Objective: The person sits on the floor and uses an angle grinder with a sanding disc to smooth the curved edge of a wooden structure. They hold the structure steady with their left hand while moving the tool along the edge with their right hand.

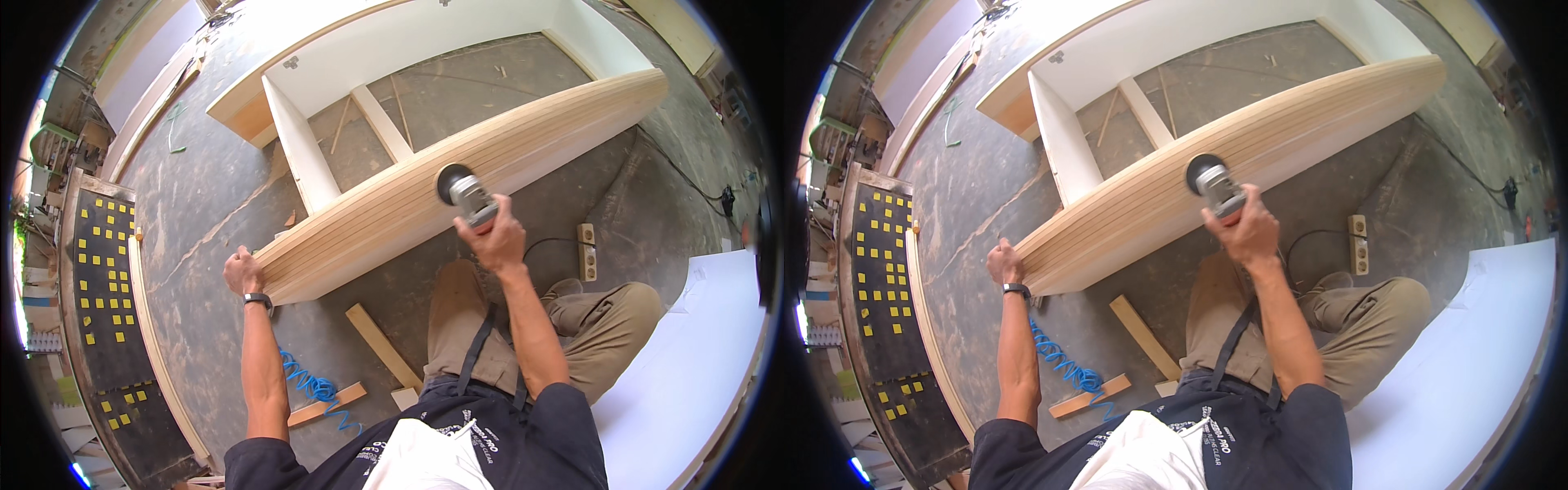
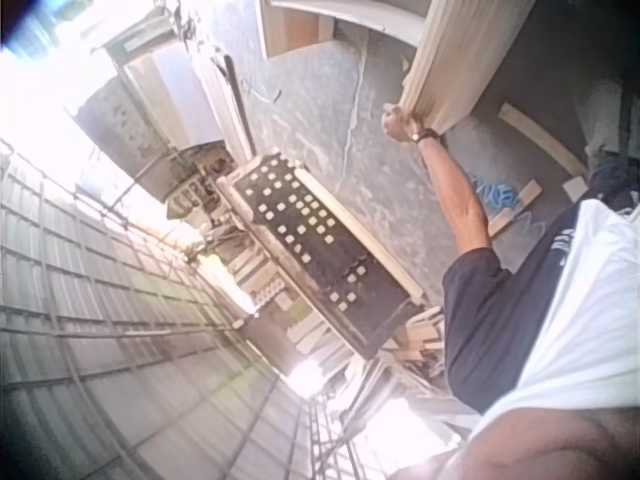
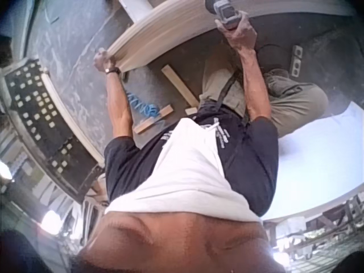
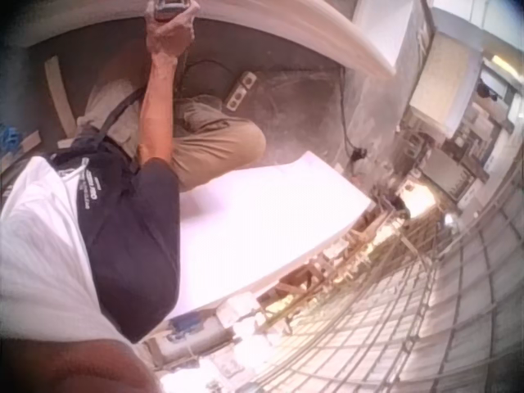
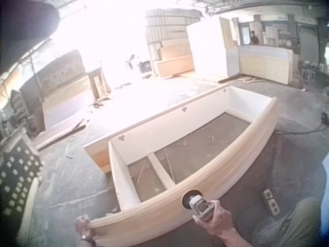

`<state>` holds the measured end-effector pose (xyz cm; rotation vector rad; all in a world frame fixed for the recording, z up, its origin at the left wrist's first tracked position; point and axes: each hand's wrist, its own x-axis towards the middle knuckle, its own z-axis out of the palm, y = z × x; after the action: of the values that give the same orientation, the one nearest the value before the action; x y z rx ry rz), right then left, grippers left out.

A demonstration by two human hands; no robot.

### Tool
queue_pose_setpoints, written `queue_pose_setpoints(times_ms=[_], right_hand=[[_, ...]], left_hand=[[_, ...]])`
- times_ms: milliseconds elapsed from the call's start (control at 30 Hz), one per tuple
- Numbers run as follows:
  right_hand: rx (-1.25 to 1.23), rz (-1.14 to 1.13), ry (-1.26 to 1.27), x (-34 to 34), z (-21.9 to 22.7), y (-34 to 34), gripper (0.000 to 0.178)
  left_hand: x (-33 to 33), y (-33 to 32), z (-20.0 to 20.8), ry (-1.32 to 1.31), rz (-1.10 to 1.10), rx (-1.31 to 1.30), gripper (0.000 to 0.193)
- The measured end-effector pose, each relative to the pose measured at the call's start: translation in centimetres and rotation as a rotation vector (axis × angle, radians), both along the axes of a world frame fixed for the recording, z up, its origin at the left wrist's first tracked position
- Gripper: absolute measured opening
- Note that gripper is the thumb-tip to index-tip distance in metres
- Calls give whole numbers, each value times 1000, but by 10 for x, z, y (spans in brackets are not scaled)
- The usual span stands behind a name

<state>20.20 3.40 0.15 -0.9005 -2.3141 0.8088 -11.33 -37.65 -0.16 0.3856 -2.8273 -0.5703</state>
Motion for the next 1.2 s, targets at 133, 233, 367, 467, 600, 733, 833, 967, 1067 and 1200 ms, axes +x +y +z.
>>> queue_pose_setpoints(times_ms=[133, 233, 367, 467, 600, 733, 833, 967, 1067, 1200], right_hand=[[79, 306, -42, -26, -6, -75, 82], [191, 432, -49, -55, -7, -132, 82], [163, 389, -99, -57, 6, -134, 83], [32, 231, -65, -31, 11, -81, 81], [19, 126, -25, -3, 2, -10, 80], [23, 132, -7, -9, 1, -13, 78], [72, 273, -20, -28, -5, -64, 80], [178, 455, -60, -57, -4, -125, 83], [141, 416, -99, -58, 3, -121, 83], [-49, 134, -78, -32, 27, -47, 78]], left_hand=[[-1, -6, -3, 7, -10, -18, 52], [-3, -6, -6, 31, -36, -9, 52], [-4, -8, -7, 33, -52, -5, 51], [-2, -11, -8, 44, -31, 17, 51], [-4, -11, -11, 41, -17, -4, 52], [-3, -6, -5, 25, -3, -10, 52], [-3, -3, -2, -6, -12, -14, 52], [-2, -6, -5, 38, -33, -13, 51], [-2, -8, -7, 47, -36, 8, 50], [-1, -10, -6, 29, -15, -5, 51]])
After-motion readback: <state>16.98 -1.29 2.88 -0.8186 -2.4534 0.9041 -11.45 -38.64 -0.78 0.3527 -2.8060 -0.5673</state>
